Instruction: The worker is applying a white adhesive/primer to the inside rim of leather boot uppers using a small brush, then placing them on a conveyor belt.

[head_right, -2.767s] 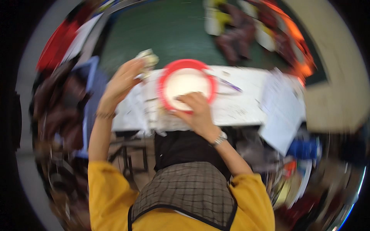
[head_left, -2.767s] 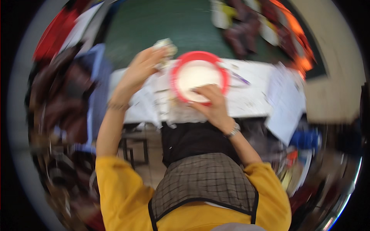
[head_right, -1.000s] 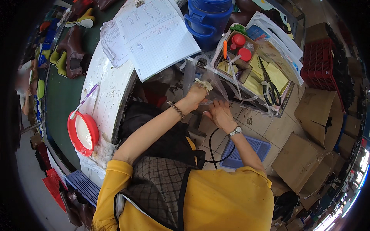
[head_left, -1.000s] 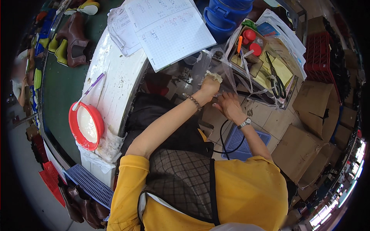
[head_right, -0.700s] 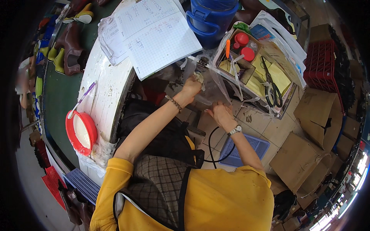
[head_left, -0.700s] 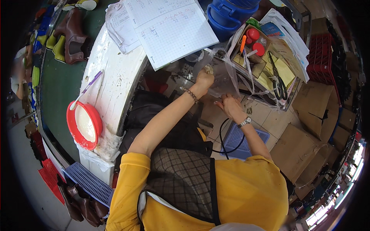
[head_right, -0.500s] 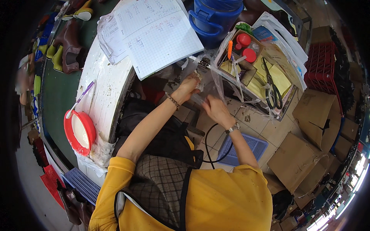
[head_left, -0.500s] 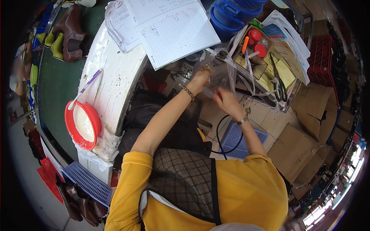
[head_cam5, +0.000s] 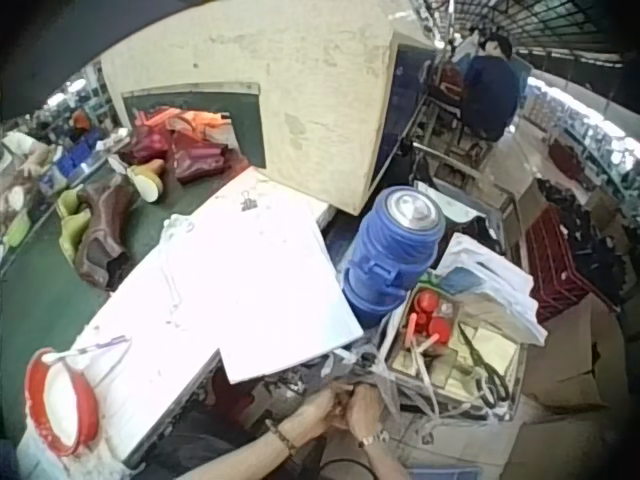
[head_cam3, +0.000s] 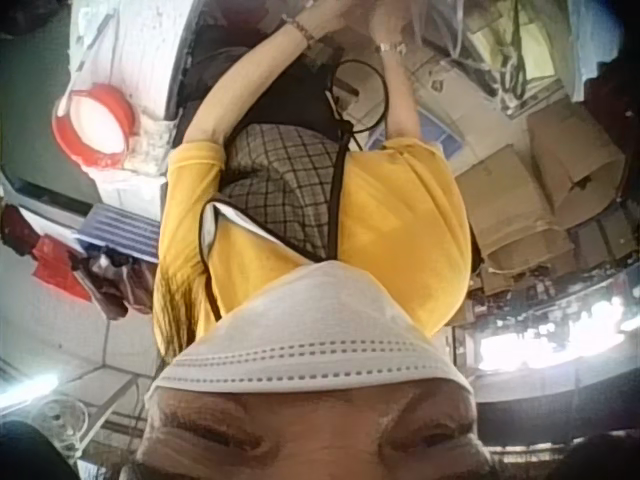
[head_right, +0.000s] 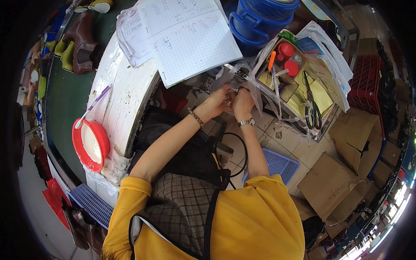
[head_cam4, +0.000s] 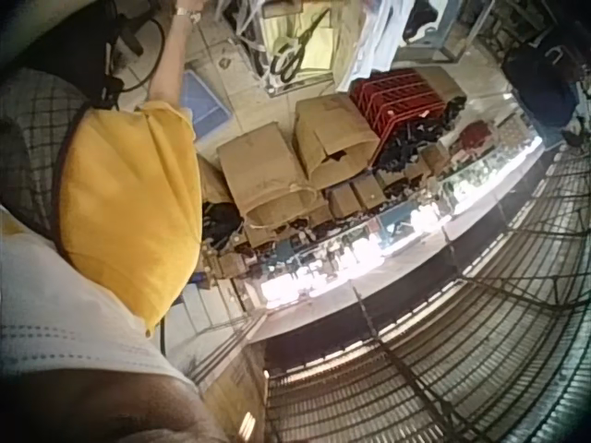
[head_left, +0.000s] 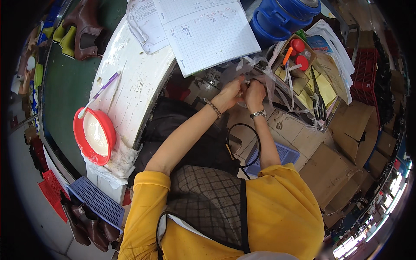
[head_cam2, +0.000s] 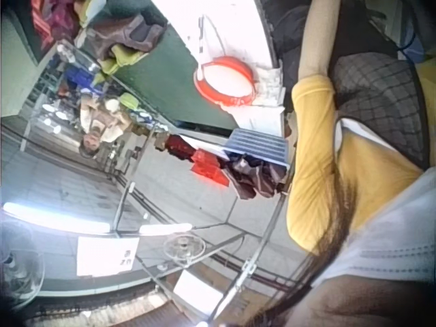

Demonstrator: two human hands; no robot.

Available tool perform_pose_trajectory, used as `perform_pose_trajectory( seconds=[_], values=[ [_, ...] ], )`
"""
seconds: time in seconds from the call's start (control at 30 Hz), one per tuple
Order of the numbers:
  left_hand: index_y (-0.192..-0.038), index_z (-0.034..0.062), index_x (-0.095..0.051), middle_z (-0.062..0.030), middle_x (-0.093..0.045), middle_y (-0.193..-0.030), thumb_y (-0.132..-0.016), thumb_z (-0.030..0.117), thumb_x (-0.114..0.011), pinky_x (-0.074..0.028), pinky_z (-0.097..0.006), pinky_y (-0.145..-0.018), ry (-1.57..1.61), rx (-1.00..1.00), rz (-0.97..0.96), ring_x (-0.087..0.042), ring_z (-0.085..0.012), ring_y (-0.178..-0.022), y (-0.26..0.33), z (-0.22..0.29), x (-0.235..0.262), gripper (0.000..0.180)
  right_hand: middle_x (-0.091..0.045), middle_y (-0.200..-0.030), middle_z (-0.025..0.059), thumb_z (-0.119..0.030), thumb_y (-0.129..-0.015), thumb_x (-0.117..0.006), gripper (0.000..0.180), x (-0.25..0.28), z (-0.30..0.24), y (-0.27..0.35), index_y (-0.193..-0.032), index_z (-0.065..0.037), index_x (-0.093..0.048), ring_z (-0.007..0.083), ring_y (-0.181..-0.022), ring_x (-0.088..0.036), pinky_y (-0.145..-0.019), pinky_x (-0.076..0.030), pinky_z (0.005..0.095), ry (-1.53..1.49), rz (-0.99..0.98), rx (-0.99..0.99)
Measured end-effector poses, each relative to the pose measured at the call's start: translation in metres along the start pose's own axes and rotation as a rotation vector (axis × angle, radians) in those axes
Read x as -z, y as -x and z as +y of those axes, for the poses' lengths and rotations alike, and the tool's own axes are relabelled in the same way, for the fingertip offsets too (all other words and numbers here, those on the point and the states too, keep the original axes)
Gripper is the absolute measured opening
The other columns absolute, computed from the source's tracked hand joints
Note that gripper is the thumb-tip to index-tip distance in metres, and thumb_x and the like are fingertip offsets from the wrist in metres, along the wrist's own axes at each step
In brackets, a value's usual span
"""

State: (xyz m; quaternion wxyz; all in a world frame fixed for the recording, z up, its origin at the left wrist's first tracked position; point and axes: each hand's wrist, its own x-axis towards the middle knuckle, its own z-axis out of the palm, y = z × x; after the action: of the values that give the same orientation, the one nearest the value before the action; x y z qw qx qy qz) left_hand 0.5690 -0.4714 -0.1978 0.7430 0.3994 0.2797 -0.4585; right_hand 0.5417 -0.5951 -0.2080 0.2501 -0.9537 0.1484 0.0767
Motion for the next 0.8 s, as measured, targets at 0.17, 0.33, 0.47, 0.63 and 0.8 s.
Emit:
perform_pose_trajectory(
  seconds=[0.17,0.33,0.47,0.63,0.8],
  values=[
    [-0.113,0.0056,-0.063,-0.0039,-0.060,-0.102,-0.101,0.025,-0.058,-0.052,-0.040,-0.085,-0.387,-0.072,0.106,-0.055,-0.0154,-0.092,0.032,0.029,-0.028,0.023,-0.070,-0.087,0.0269,-0.018,-0.085,-0.067,0.022,-0.008,0.037,0.005,-0.092,0.002,-0.071,0.0421,-0.084,-0.070,-0.072,-0.053,0.0508,0.083,0.040,0.006],
    [-0.131,-0.0035,-0.060,-0.0091,-0.062,-0.117,-0.098,0.019,-0.062,-0.058,-0.036,-0.085,-0.380,-0.176,0.069,-0.061,-0.0184,-0.100,0.073,0.059,-0.036,0.039,-0.071,-0.094,0.0256,-0.017,-0.088,-0.064,0.023,-0.034,0.072,0.001,-0.102,0.000,-0.071,0.0420,-0.090,-0.069,-0.076,-0.054,0.0489,0.071,-0.021,0.075],
    [-0.131,-0.0024,-0.063,-0.0077,-0.067,-0.112,-0.097,0.017,-0.067,-0.060,-0.032,-0.078,-0.209,-0.256,-0.365,-0.065,-0.0148,-0.089,0.110,0.049,-0.014,0.039,-0.075,-0.094,0.0171,-0.015,-0.090,-0.062,0.022,-0.046,0.081,0.003,-0.104,-0.002,-0.073,0.0332,-0.089,-0.072,-0.076,-0.055,0.0416,-0.252,-0.057,0.420],
    [-0.140,-0.0032,-0.055,-0.0145,-0.063,-0.129,-0.101,0.018,-0.061,-0.061,-0.032,-0.075,-0.138,-0.416,-0.425,-0.066,-0.0165,-0.094,0.244,0.091,-0.023,0.045,-0.071,-0.099,0.0146,-0.013,-0.101,-0.057,0.022,-0.010,0.101,0.006,-0.116,-0.002,-0.069,0.0284,-0.088,-0.071,-0.079,-0.056,0.0386,-0.388,-0.055,0.300],
    [-0.138,-0.0058,-0.054,-0.0196,-0.057,-0.140,-0.103,0.019,-0.055,-0.063,-0.040,-0.083,-0.091,-1.122,0.031,-0.070,-0.0308,-0.107,0.450,0.066,0.074,0.042,-0.071,-0.075,0.0188,-0.025,-0.089,-0.075,0.026,0.120,-0.063,0.056,-0.090,0.001,-0.072,0.0367,-0.077,-0.072,-0.068,-0.053,0.0417,0.242,-0.399,0.430]
  ],
)
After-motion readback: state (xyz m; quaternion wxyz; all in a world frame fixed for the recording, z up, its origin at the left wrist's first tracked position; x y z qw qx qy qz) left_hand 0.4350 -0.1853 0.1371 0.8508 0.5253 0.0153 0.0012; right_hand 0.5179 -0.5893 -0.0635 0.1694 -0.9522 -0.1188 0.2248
